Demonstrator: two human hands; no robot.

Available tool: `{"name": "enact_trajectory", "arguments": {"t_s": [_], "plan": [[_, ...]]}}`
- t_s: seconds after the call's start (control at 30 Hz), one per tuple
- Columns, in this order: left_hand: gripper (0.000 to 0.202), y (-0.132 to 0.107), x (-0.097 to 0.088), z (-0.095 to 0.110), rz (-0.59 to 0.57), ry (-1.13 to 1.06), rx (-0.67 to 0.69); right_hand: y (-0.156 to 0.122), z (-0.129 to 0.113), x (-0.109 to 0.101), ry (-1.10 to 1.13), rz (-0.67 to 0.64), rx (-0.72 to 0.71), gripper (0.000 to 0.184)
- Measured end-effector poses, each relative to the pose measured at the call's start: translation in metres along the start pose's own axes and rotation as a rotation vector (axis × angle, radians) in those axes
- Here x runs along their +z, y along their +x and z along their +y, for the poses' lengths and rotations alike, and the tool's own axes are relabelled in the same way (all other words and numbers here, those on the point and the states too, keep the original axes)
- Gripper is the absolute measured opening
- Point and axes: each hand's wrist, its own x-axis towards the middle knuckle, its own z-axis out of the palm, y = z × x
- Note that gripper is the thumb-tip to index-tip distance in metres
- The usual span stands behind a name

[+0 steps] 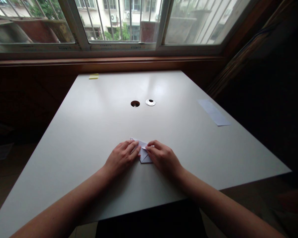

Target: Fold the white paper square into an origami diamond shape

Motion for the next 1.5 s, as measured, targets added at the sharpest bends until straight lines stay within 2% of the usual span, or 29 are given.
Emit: {"name": "enact_trajectory", "arguments": {"t_s": [0.3,0.57,1.1,1.27,1.5], "plan": [[0.041,0.002,-0.002,0.000,-0.011,-0.040,-0.016,-0.001,0.004,0.003,-0.159,-0.067,-0.170,0.021],[0.051,0.001,0.003,-0.003,-0.036,-0.042,-0.048,-0.001,0.013,0.001,-0.164,-0.079,-0.241,0.022],[0.056,0.002,0.003,-0.002,-0.076,-0.047,-0.105,0.007,0.034,-0.007,-0.141,-0.127,-0.493,0.026],[0.053,0.003,0.003,-0.002,-0.049,-0.085,-0.121,0.006,0.037,-0.006,-0.141,-0.135,-0.495,0.026],[0.035,0.003,0.002,-0.004,0.025,-0.116,-0.073,0.006,0.037,-0.006,-0.124,-0.118,-0.479,0.026]]}}
